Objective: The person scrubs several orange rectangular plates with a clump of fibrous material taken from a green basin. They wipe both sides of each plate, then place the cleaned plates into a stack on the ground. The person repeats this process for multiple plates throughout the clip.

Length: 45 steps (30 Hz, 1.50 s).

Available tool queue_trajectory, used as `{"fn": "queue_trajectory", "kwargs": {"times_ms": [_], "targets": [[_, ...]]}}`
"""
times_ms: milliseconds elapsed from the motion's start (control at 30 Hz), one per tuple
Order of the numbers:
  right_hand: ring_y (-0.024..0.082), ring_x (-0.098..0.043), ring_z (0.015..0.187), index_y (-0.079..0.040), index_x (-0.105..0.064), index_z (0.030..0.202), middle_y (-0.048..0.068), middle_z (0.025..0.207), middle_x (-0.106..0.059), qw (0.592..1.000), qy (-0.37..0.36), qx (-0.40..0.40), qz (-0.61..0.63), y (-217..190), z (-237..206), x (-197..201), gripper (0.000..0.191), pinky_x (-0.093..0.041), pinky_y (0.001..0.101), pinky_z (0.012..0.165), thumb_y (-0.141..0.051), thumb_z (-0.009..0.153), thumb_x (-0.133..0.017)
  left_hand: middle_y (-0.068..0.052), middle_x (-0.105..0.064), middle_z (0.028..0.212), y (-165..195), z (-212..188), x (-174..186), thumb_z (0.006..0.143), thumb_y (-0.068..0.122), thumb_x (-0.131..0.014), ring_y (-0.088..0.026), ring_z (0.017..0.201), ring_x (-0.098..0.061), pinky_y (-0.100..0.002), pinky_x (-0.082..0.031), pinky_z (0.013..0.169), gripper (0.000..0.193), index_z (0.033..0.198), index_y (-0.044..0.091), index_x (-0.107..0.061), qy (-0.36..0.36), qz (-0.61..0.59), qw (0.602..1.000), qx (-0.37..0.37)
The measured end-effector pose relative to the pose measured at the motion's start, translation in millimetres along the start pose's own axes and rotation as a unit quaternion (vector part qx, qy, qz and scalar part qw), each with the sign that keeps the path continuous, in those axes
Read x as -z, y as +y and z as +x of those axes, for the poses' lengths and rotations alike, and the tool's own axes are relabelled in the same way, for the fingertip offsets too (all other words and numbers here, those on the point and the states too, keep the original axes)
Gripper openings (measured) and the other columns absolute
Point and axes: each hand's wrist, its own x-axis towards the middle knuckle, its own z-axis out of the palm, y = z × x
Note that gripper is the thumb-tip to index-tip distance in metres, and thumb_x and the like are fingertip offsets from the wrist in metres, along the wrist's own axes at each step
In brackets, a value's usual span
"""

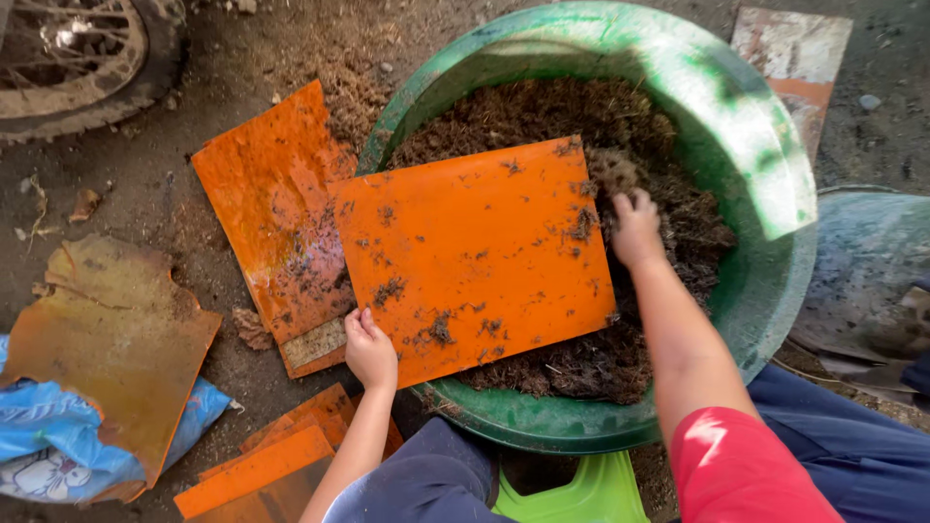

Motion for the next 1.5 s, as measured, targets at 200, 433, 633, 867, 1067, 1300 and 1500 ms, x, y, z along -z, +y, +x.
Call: {"fn": "queue_trajectory", "kwargs": {"times_ms": [200, 433, 633, 867, 1067, 1300, 1500], "targets": [[0.049, -0.022, 0.150, -0.037, -0.043, 0.155, 0.019, 0.162, -0.020, 0.975, -0.060, -0.025, -0.214, 10.4, -23.7, 57.3, 0.101, -0.029, 0.0716, 0.111, -0.055, 0.067, -0.087, -0.015, -0.075, 0.097, -5.4, -1.1, -3.9, 0.108, 0.032, -0.048, -0.037, 0.083, -0.071, -0.046, -0.055, 0.065, 0.031, 0.114, 0.005, -0.061, 0.038, -0.030, 0.998, -0.037], [0.045, -0.064, 0.116, -0.034, -0.053, 0.148, 0.020, 0.163, -0.032, 0.986, -0.093, -0.141, -0.011, 12.2, -55.3, 21.3, 0.080, -0.057, 0.0515, 0.095, -0.021, 0.076, -0.085, -0.016, -0.073, 0.091, 8.8, 0.3, -1.3, 0.108, 0.034, -0.049, -0.039, 0.079, -0.069, -0.048, -0.053, 0.063, 0.030, 0.111, 0.007, -0.062, 0.042, -0.033, 0.998, -0.025], [0.037, -0.063, 0.123, -0.028, -0.050, 0.149, 0.019, 0.149, -0.047, 0.981, -0.025, -0.111, 0.156, -22.3, -63.1, 29.9, 0.079, -0.057, 0.0481, 0.103, -0.028, 0.078, -0.084, -0.013, -0.073, 0.084, 16.5, 3.7, 5.4, 0.107, 0.036, -0.044, -0.037, 0.069, -0.069, -0.049, -0.052, 0.057, 0.034, 0.114, 0.008, -0.061, -0.028, -0.043, 0.998, 0.024], [0.036, -0.014, 0.158, -0.033, -0.026, 0.164, 0.007, 0.174, -0.012, 0.976, 0.044, -0.080, 0.199, -171.0, -78.7, -31.8, 0.077, -0.005, 0.0688, 0.120, -0.055, 0.099, -0.061, -0.015, -0.073, 0.084, 16.4, 4.4, 2.5, 0.110, 0.038, -0.040, -0.038, 0.075, -0.069, -0.049, -0.054, 0.064, 0.040, 0.119, 0.008, -0.064, -0.011, -0.030, 0.999, 0.015], [0.040, -0.031, 0.149, -0.024, -0.045, 0.152, 0.014, 0.165, -0.028, 0.935, 0.122, 0.269, 0.197, -318.3, -52.0, -67.6, 0.069, -0.012, 0.0653, 0.120, -0.044, 0.091, -0.071, -0.018, -0.074, 0.094, 6.7, 2.6, -4.7, 0.108, 0.041, -0.036, -0.040, 0.084, -0.070, -0.049, -0.054, 0.070, 0.049, 0.118, 0.006, -0.069, 0.032, -0.064, 0.997, 0.007], [0.037, -0.033, 0.155, -0.023, -0.054, 0.145, 0.011, 0.166, -0.035, 0.893, 0.042, 0.411, 0.179, -310.0, -120.0, -72.6, 0.055, -0.019, 0.0641, 0.124, -0.030, 0.093, -0.070, -0.020, -0.075, 0.098, -6.6, 4.4, -12.7, 0.108, 0.048, -0.033, -0.040, 0.091, -0.071, -0.047, -0.055, 0.077, 0.058, 0.115, 0.006, -0.072, 0.022, -0.132, 0.990, 0.054], [0.033, -0.034, 0.150, -0.030, -0.058, 0.137, 0.009, 0.161, -0.040, 0.920, 0.004, 0.381, 0.088, -177.3, -157.3, -79.8, 0.062, -0.021, 0.0596, 0.122, -0.026, 0.078, -0.076, -0.018, -0.076, 0.097, -7.7, 0.0, -16.0, 0.107, 0.048, -0.030, -0.038, 0.090, -0.071, -0.047, -0.055, 0.077, 0.060, 0.116, 0.007, -0.073, 0.017, -0.122, 0.992, 0.035]]}}
